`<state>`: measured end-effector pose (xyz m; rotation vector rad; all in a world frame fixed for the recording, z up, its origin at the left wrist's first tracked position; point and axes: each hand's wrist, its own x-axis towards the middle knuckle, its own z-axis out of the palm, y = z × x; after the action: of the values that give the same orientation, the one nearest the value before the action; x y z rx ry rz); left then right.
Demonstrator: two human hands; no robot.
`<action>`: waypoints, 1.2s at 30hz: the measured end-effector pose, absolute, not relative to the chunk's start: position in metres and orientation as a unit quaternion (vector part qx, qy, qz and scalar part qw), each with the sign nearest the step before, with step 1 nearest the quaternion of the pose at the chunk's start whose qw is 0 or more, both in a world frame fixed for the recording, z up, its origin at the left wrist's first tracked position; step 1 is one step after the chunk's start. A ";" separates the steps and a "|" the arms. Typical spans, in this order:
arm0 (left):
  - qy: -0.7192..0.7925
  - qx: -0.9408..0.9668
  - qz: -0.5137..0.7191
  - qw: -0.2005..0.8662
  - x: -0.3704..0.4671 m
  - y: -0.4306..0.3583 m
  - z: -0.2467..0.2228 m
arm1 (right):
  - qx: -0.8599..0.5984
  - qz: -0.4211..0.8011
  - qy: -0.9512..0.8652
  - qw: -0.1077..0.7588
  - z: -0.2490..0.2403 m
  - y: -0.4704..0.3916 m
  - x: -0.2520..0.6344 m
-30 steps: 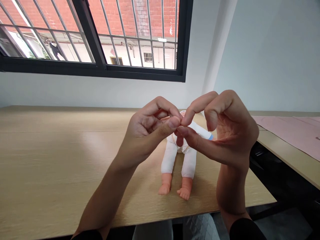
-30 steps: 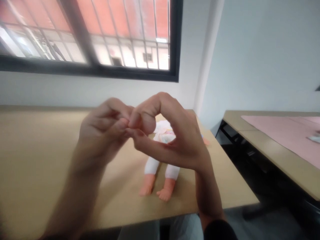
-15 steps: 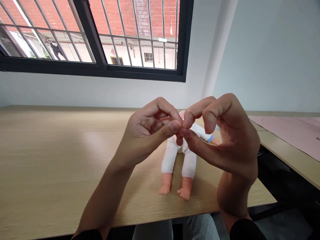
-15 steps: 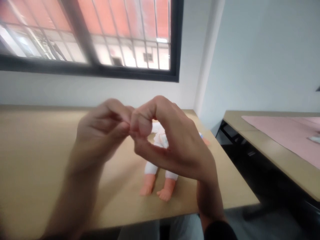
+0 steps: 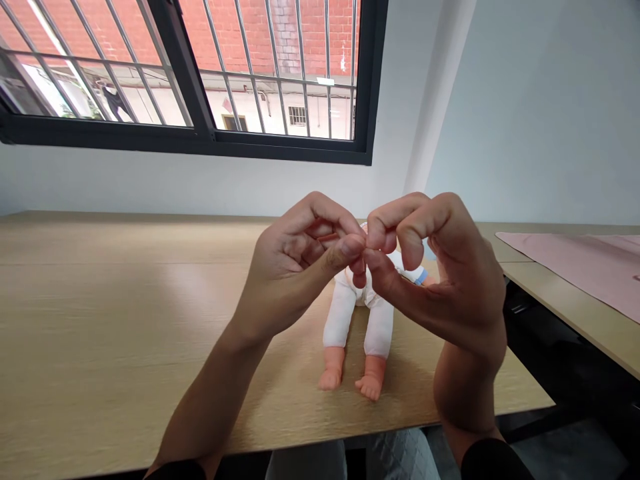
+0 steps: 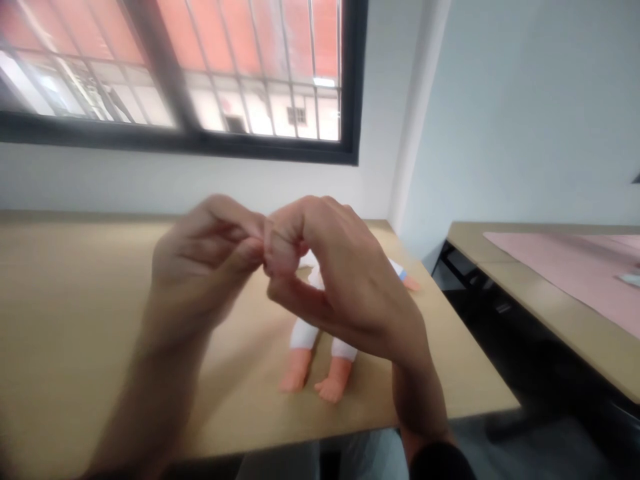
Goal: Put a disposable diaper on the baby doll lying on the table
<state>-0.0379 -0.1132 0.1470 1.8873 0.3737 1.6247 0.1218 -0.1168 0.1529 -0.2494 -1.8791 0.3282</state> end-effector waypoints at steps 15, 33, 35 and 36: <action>0.105 0.642 0.648 0.396 -0.030 -0.114 0.143 | -0.109 0.119 -0.789 0.592 0.149 -0.116 0.106; 0.185 0.661 0.700 0.196 -0.034 -0.111 0.143 | -0.190 0.106 -0.706 0.674 0.153 -0.121 0.107; 0.191 0.664 0.705 0.161 -0.033 -0.110 0.143 | -0.195 0.121 -0.706 0.670 0.153 -0.120 0.108; 0.192 0.665 0.707 0.146 -0.033 -0.110 0.143 | -0.194 0.127 -0.708 0.667 0.153 -0.119 0.108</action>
<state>-0.0329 -0.1103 0.1432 1.9137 0.5526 2.0368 0.1079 -0.1190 0.1533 -0.4367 -1.5965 0.2870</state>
